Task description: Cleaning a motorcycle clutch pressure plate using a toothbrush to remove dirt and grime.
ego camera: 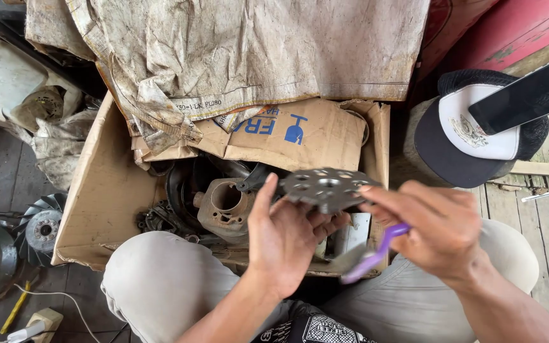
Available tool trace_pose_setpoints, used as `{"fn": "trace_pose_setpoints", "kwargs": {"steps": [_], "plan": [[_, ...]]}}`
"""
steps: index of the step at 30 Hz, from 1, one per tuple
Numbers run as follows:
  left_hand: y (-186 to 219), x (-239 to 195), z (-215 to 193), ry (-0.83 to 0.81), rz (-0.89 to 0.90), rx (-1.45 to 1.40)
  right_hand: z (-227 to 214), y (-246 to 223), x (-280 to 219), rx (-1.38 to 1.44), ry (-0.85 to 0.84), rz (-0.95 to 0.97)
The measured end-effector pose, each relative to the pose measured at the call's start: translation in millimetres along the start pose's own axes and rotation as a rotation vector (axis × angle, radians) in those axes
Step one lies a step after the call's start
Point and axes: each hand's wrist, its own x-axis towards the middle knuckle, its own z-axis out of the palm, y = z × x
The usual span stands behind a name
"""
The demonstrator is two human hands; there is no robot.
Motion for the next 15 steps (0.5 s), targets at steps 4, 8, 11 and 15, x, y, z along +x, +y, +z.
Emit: {"fn": "trace_pose_setpoints", "kwargs": {"steps": [4, 8, 11, 15], "plan": [[-10.4, 8.8, -18.1, -0.178, 0.027, 0.114, -6.1, 13.8, -11.4, 0.086, 0.163, 0.156], [1.1, 7.0, -15.2, -0.102, 0.224, 0.155, -16.9, 4.8, -14.8, 0.282, 0.222, 0.340], [2.4, 4.6, -9.8, -0.151, 0.280, 0.077, -5.7, 9.8, -21.9, 0.557, 0.243, 0.456], [-8.6, -4.5, -5.3, -0.521, 0.117, -0.080, 10.3, -6.9, -19.6, 1.152, 0.189, 0.647]]}}
